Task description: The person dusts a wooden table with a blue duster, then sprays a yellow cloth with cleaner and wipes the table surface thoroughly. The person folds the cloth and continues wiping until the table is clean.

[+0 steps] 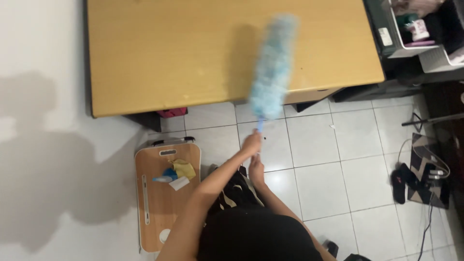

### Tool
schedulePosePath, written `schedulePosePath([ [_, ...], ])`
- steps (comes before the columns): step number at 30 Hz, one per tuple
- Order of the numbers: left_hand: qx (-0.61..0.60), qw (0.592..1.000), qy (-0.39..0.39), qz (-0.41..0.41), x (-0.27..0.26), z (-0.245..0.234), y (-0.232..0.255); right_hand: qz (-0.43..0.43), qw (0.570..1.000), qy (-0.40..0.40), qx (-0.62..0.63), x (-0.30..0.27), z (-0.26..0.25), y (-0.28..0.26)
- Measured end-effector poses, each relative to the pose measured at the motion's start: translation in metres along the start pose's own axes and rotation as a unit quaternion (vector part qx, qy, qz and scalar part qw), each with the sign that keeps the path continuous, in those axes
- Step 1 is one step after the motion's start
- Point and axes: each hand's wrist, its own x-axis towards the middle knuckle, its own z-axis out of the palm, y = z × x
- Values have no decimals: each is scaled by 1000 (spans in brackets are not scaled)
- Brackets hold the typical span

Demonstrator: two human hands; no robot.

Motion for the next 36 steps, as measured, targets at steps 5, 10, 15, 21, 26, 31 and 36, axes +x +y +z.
schedulePosePath([
  [5,-114,982,143,55,-6,-73,-30,-56,997,-61,-3,14,-12,-70],
  [10,-45,986,145,-69,14,-70,-8,-129,991,1,26,23,16,-40],
  [15,340,928,-153,-8,49,36,17,148,931,159,292,4,25,5],
  [21,353,870,-331,96,33,98,74,222,830,262,440,10,-32,-27],
  [26,266,915,-283,106,51,49,92,189,882,244,356,36,-30,-39],
  [31,286,923,-82,245,104,-48,42,36,972,179,146,71,-12,-67],
  [36,-115,989,1,-90,74,-145,10,12,987,-90,130,97,7,-117],
])
